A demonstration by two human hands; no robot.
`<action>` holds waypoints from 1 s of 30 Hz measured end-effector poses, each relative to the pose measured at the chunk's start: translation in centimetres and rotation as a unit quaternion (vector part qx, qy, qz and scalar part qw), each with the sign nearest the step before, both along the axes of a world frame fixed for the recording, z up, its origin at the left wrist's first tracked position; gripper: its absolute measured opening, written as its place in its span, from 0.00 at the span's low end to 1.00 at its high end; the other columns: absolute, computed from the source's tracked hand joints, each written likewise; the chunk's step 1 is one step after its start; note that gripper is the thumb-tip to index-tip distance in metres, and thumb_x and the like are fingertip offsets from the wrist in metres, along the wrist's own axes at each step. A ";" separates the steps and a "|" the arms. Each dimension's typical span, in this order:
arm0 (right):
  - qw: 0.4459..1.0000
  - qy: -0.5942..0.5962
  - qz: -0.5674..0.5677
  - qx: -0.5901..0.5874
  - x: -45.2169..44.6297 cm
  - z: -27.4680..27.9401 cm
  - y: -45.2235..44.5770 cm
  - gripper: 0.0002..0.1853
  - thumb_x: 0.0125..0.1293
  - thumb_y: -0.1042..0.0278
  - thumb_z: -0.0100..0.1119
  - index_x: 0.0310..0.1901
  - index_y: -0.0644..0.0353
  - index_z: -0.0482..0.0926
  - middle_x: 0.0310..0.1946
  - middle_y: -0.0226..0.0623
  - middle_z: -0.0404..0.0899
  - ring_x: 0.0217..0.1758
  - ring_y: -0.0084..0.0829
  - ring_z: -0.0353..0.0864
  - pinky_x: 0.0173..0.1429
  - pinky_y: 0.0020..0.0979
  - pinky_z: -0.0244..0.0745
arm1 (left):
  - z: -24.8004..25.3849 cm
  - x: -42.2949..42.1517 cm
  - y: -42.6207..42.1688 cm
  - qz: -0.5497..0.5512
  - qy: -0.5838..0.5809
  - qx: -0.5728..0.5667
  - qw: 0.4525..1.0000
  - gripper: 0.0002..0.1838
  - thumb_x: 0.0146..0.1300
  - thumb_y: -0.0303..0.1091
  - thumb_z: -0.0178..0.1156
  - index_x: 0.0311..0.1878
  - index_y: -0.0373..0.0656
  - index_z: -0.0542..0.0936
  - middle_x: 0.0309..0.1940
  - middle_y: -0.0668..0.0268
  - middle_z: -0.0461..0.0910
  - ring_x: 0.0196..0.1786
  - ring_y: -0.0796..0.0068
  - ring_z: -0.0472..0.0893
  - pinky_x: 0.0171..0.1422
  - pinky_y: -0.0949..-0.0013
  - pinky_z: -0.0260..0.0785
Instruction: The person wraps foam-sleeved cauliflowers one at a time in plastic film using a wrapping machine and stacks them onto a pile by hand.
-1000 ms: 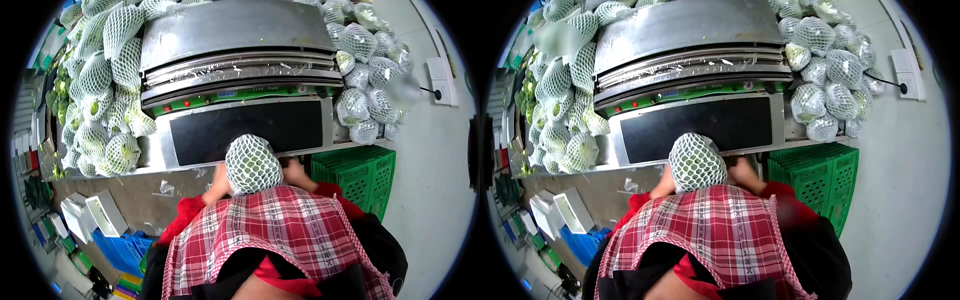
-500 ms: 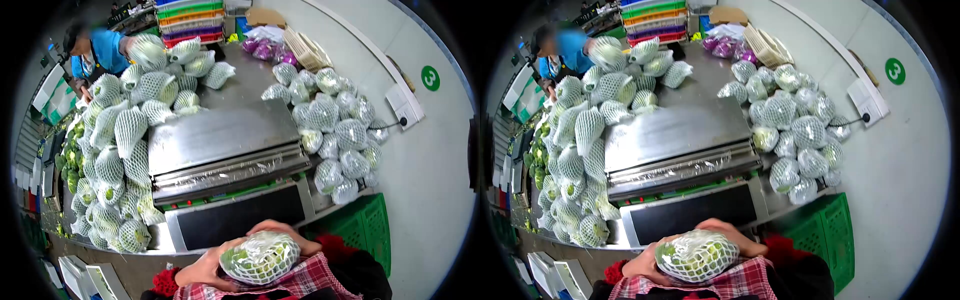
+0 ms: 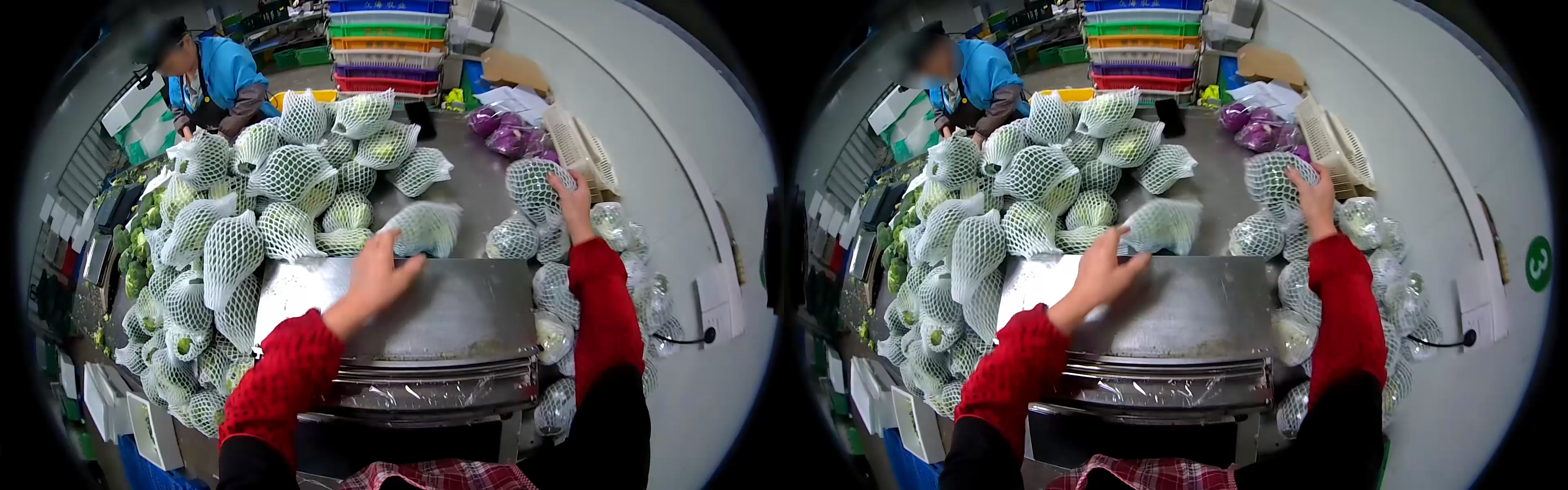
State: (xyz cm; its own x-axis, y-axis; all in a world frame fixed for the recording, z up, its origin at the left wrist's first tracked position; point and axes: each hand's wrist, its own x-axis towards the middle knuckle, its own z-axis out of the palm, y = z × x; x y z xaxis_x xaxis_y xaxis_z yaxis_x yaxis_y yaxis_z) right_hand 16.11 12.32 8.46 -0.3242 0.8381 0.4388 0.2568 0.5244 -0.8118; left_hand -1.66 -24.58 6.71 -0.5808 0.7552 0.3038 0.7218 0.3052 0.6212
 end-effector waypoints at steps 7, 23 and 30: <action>0.912 -0.309 0.251 0.100 -10.4 -3.9 0.9 0.37 0.52 0.44 0.68 0.55 0.69 0.76 0.53 0.53 0.77 0.57 0.51 0.75 0.59 0.42 0.71 | -7.1 -8.3 8.7 -0.010 -0.055 -0.259 0.964 0.40 0.56 0.55 0.64 0.62 0.31 0.68 0.53 0.43 0.76 0.57 0.49 0.76 0.62 0.59 0.68; 0.788 0.016 0.400 -0.468 -10.4 0.7 -16.2 0.18 0.67 0.62 0.51 0.51 0.67 0.74 0.38 0.35 0.81 0.36 0.27 0.82 0.42 0.30 0.79 | -0.6 -8.0 4.8 0.021 -0.466 0.222 0.856 0.48 0.58 0.54 0.65 0.68 0.25 0.57 0.54 0.48 0.76 0.57 0.64 0.76 0.62 0.65 0.67; 0.876 -0.085 0.433 -0.195 -1.0 0.2 -30.8 0.41 0.65 0.49 0.59 0.69 0.68 0.53 0.55 0.62 0.73 0.58 0.50 0.76 0.59 0.39 0.71 | 6.4 -1.7 -9.0 -0.031 -0.424 -0.097 0.900 0.32 0.63 0.48 0.61 0.56 0.25 0.75 0.46 0.55 0.81 0.49 0.72 0.78 0.56 0.71 0.68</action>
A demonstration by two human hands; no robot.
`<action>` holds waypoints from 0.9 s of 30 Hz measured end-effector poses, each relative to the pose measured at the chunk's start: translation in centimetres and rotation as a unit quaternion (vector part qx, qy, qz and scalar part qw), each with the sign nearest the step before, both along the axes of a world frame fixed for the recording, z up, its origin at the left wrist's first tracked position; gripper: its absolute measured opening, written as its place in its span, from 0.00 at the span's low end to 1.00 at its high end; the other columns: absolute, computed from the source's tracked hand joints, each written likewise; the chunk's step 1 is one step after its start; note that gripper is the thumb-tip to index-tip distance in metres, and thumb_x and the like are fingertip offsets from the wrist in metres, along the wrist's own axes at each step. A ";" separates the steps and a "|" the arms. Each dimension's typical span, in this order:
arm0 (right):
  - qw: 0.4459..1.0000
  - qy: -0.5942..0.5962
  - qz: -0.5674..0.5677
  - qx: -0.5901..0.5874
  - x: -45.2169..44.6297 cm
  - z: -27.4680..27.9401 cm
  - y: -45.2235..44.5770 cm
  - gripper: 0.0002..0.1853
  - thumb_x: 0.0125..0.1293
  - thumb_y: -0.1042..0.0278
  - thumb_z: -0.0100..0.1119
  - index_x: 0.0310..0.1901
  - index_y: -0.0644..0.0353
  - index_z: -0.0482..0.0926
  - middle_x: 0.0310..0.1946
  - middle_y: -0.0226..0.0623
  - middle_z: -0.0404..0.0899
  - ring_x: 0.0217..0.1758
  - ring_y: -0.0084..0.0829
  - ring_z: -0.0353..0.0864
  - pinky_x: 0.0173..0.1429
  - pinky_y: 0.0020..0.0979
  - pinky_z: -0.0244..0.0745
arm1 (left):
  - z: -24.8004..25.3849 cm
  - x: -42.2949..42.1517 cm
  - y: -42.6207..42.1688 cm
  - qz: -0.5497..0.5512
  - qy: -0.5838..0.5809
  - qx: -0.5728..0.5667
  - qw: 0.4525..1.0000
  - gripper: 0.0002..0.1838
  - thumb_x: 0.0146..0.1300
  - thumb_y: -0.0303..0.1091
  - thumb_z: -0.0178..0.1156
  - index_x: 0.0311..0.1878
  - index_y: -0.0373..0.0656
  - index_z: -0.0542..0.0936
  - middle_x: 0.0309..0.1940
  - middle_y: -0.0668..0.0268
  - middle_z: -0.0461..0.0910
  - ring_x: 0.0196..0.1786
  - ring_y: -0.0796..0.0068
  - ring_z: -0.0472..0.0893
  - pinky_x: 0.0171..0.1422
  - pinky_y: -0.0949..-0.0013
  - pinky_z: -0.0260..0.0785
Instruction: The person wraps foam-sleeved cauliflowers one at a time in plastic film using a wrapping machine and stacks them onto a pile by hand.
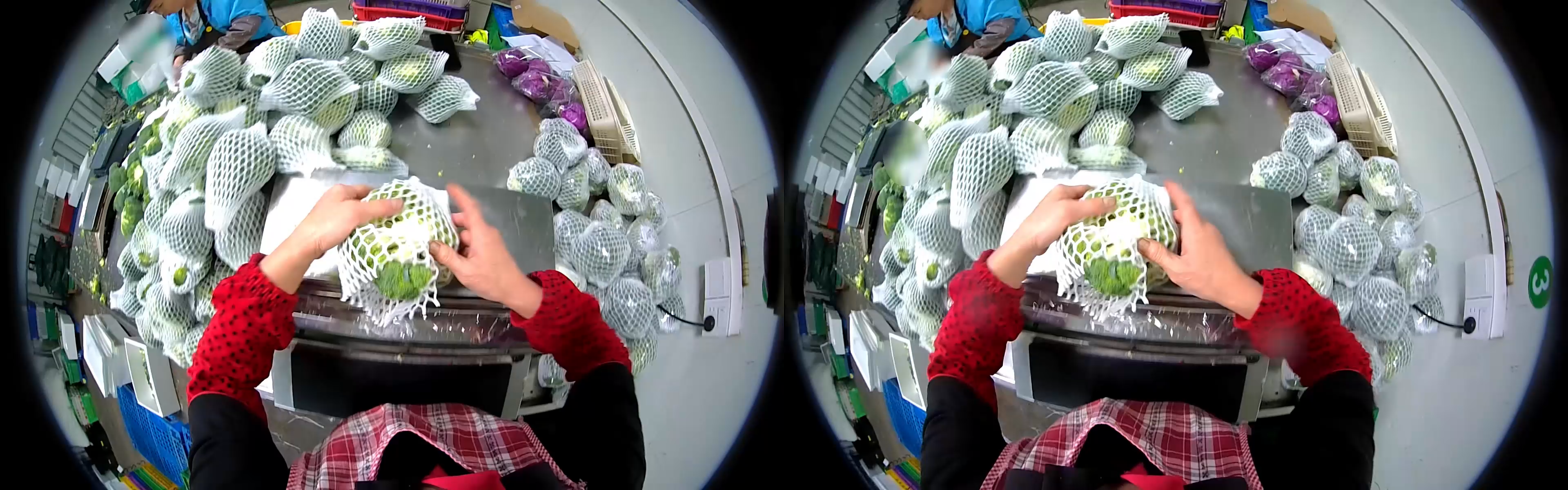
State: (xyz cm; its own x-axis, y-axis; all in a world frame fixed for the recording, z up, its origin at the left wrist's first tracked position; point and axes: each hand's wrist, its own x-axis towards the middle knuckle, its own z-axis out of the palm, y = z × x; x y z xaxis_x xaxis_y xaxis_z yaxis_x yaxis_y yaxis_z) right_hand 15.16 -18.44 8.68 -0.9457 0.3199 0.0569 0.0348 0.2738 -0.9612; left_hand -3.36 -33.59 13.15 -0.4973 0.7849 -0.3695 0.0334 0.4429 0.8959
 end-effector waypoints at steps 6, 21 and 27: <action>0.975 0.006 -0.134 0.180 3.9 1.6 -1.0 0.24 0.68 0.55 0.56 0.56 0.67 0.72 0.48 0.61 0.76 0.40 0.48 0.81 0.45 0.37 0.75 | -3.4 2.9 -7.1 0.162 0.109 0.133 0.972 0.26 0.67 0.52 0.56 0.49 0.33 0.79 0.39 0.53 0.82 0.37 0.68 0.80 0.39 0.63 0.73; 0.933 -0.216 -0.068 -0.279 20.5 8.9 -7.9 0.11 0.68 0.68 0.46 0.27 0.62 0.71 0.22 0.39 0.78 0.18 0.24 0.76 0.22 0.24 0.69 | 3.4 10.6 -22.0 -0.007 -0.162 0.035 0.986 0.11 0.67 0.30 0.51 0.29 0.35 0.76 0.17 0.58 0.78 0.18 0.65 0.78 0.25 0.67 0.70; 0.889 0.317 -0.187 -0.273 7.7 9.0 -1.3 0.14 0.70 0.67 0.47 0.45 0.71 0.77 0.43 0.50 0.80 0.45 0.38 0.80 0.53 0.33 0.74 | 7.1 4.7 -6.6 0.071 0.174 0.406 0.894 0.10 0.67 0.29 0.53 0.32 0.32 0.76 0.31 0.56 0.80 0.29 0.70 0.76 0.38 0.68 0.70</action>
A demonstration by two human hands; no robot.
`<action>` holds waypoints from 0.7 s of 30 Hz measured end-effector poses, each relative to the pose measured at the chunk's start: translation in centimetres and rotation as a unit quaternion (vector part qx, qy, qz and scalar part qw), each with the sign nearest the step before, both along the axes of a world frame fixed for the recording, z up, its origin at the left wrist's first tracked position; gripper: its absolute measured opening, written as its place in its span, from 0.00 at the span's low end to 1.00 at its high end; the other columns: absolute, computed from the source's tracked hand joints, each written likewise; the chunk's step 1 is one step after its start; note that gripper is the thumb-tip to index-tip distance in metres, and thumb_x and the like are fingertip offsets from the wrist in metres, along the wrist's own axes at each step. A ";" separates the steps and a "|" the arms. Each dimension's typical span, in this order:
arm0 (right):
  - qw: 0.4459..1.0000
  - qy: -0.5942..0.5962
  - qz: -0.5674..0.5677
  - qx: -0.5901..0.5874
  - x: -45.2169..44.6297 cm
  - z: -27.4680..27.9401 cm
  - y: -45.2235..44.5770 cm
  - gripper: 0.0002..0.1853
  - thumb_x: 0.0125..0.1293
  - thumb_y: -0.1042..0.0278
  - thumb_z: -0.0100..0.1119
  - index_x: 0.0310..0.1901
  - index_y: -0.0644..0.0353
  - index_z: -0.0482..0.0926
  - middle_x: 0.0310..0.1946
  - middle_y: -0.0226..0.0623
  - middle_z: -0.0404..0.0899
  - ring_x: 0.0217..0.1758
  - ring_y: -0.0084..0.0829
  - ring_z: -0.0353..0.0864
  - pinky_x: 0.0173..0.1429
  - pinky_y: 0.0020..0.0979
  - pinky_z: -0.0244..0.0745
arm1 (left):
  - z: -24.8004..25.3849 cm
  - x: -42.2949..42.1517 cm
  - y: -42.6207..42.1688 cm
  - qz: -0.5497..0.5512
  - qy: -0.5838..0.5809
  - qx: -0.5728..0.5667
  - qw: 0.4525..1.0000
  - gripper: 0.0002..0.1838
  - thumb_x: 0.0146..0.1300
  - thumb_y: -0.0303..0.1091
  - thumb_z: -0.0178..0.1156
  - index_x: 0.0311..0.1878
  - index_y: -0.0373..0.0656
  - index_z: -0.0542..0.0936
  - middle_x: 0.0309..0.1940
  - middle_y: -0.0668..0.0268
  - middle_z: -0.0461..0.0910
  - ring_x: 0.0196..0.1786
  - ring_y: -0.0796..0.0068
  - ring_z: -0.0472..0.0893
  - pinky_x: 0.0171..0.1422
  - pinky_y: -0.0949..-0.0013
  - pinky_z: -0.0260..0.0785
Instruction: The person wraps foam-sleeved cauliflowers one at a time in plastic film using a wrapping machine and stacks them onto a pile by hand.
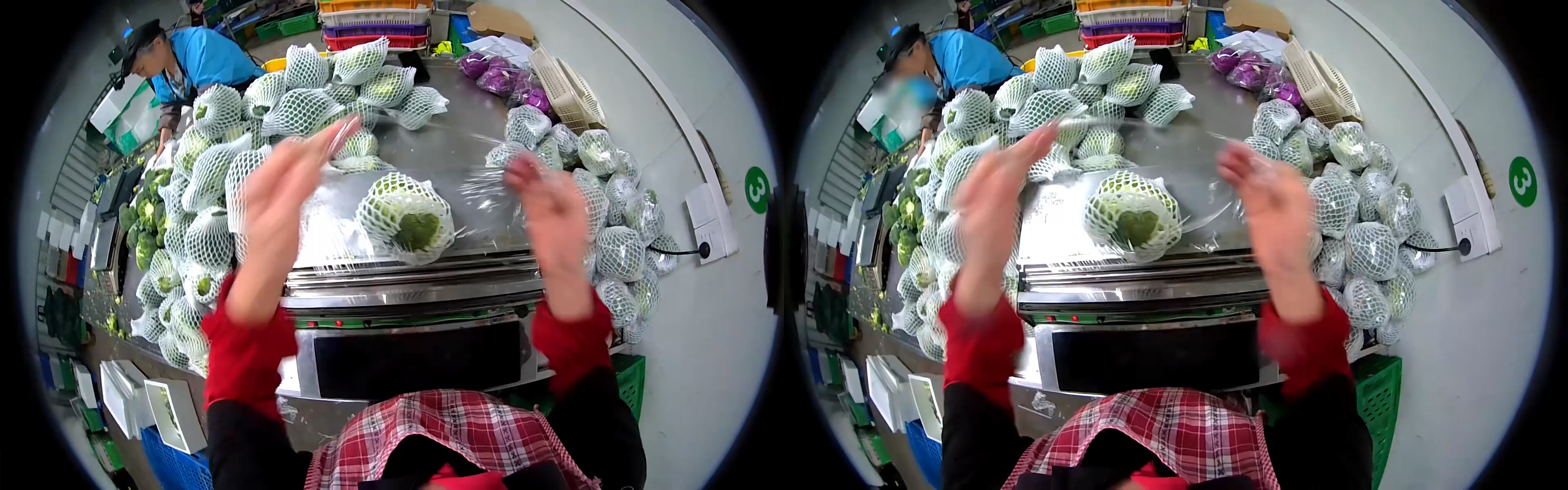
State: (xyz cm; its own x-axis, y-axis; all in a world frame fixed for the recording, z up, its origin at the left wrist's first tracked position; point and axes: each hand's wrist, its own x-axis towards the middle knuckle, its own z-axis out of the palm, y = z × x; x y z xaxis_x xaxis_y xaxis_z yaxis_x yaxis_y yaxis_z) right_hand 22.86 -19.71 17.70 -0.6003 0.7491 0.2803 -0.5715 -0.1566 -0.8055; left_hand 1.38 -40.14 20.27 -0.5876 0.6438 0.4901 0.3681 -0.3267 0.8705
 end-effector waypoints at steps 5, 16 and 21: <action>0.959 -0.236 0.134 0.083 -4.4 -12.6 3.0 0.14 0.68 0.78 0.47 0.54 0.65 0.74 0.47 0.33 0.79 0.53 0.22 0.76 0.61 0.26 0.70 | -9.7 -5.9 4.8 -0.059 0.113 -0.275 0.953 0.09 0.68 0.22 0.48 0.47 0.39 0.76 0.47 0.58 0.80 0.44 0.73 0.79 0.49 0.68 0.72; 0.812 -0.229 0.152 0.515 -3.7 -7.3 2.5 0.35 0.51 0.85 0.54 0.65 0.61 0.65 0.60 0.49 0.71 0.62 0.50 0.71 0.64 0.39 0.68 | -8.0 -3.4 0.9 0.021 0.525 -0.146 0.838 0.16 0.49 0.38 0.62 0.42 0.43 0.77 0.55 0.61 0.80 0.65 0.59 0.73 0.73 0.45 0.49; 0.814 -0.271 0.259 0.444 3.7 -2.0 -3.6 0.29 0.58 0.79 0.56 0.63 0.63 0.66 0.47 0.49 0.79 0.47 0.44 0.81 0.51 0.36 0.74 | -6.2 3.1 -6.4 -0.096 0.324 -0.192 0.921 0.32 0.44 0.55 0.72 0.45 0.39 0.81 0.41 0.60 0.84 0.54 0.58 0.81 0.70 0.43 0.55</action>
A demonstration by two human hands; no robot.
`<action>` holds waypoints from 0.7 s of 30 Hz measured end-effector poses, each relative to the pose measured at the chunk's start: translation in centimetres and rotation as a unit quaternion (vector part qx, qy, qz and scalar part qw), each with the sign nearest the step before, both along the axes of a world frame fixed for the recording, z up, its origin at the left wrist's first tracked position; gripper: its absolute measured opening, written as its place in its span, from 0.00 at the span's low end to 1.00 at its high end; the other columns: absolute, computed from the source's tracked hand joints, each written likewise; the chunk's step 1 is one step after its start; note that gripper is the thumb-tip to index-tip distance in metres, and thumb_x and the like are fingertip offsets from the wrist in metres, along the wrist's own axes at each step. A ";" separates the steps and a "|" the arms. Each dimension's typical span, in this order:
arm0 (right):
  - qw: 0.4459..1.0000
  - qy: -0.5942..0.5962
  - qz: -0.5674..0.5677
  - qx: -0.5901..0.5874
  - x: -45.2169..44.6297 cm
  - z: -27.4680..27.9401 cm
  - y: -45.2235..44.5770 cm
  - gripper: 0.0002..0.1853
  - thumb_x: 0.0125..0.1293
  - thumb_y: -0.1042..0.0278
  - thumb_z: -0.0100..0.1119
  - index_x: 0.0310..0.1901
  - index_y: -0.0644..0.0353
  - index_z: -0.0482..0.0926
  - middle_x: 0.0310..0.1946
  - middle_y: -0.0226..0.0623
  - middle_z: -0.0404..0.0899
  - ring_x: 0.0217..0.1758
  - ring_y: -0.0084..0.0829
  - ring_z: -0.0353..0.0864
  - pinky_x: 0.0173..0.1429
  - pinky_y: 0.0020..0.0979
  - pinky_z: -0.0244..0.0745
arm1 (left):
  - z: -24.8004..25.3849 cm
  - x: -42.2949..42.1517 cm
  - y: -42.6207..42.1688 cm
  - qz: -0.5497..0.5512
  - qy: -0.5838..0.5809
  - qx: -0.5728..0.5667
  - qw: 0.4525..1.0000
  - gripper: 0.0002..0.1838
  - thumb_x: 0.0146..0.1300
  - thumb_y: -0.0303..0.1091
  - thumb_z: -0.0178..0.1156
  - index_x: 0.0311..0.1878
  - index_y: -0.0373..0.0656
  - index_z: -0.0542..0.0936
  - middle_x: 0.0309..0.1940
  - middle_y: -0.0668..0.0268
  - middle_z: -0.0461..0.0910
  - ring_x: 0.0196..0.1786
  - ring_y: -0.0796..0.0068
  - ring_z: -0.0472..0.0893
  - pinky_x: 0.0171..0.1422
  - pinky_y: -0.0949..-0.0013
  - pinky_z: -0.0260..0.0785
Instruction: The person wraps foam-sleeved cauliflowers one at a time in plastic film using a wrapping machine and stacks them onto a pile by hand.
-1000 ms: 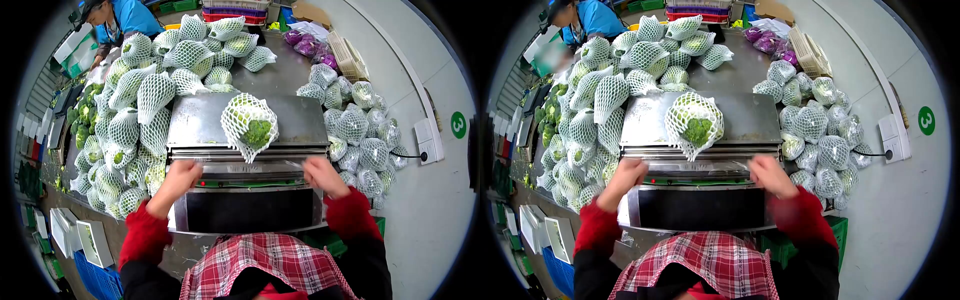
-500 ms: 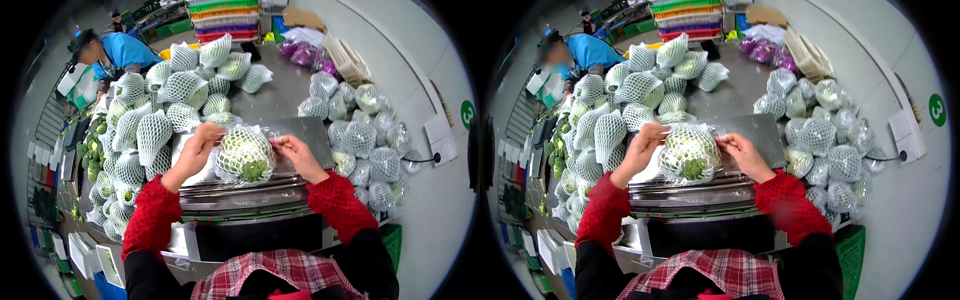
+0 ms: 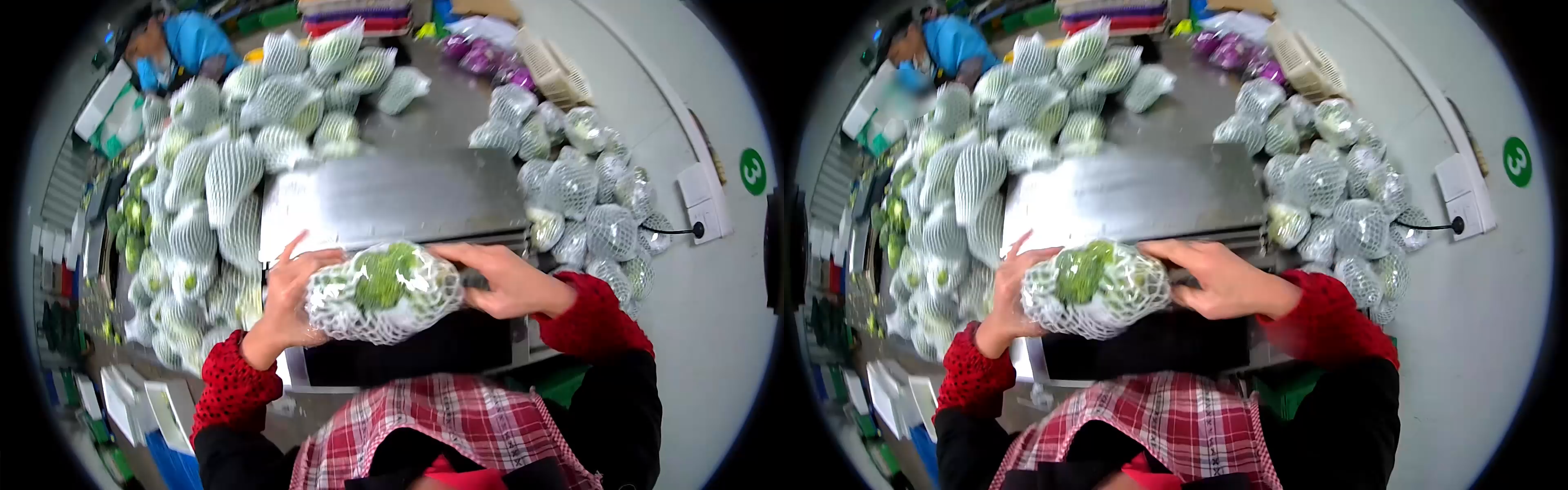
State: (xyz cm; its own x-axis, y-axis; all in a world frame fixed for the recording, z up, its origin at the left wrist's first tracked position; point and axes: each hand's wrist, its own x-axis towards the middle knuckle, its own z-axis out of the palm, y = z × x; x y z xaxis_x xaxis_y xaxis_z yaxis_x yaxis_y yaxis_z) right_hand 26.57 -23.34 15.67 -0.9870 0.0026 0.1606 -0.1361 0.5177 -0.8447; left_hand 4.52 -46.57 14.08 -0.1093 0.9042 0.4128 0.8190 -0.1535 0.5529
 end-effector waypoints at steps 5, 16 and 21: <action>0.764 -0.322 -0.130 -0.544 6.1 -5.1 -5.2 0.18 0.71 0.71 0.51 0.58 0.70 0.69 0.47 0.45 0.80 0.44 0.30 0.82 0.49 0.30 0.76 | -7.5 5.8 -8.0 0.106 -0.587 -0.242 0.765 0.22 0.63 0.42 0.61 0.53 0.33 0.77 0.46 0.57 0.81 0.48 0.69 0.80 0.55 0.64 0.72; 0.857 -0.070 -0.402 -0.316 9.7 -5.9 -8.6 0.15 0.77 0.63 0.42 0.37 0.66 0.72 0.18 0.35 0.76 0.16 0.23 0.76 0.20 0.22 0.73 | -6.1 14.7 -12.0 0.447 -0.610 0.066 0.651 0.17 0.74 0.39 0.48 0.27 0.43 0.69 0.15 0.69 0.69 0.13 0.80 0.67 0.16 0.75 0.59; 0.757 -0.375 -0.407 -0.347 18.6 -10.8 -11.2 0.15 0.74 0.62 0.46 0.34 0.64 0.74 0.14 0.30 0.72 0.13 0.20 0.69 0.16 0.22 0.61 | -9.5 17.0 -19.1 0.441 -0.686 -0.169 0.554 0.22 0.71 0.44 0.51 0.20 0.48 0.65 0.12 0.74 0.61 0.12 0.84 0.58 0.14 0.76 0.44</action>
State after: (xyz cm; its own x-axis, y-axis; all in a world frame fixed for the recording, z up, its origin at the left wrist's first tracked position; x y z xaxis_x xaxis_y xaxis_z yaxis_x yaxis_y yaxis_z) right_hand 45.21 -34.52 4.87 -0.4254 0.4864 -0.7632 0.6418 -0.4324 -0.6333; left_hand 21.53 -65.62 4.57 -0.5708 0.2503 -0.7820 -0.7334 0.2729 0.6227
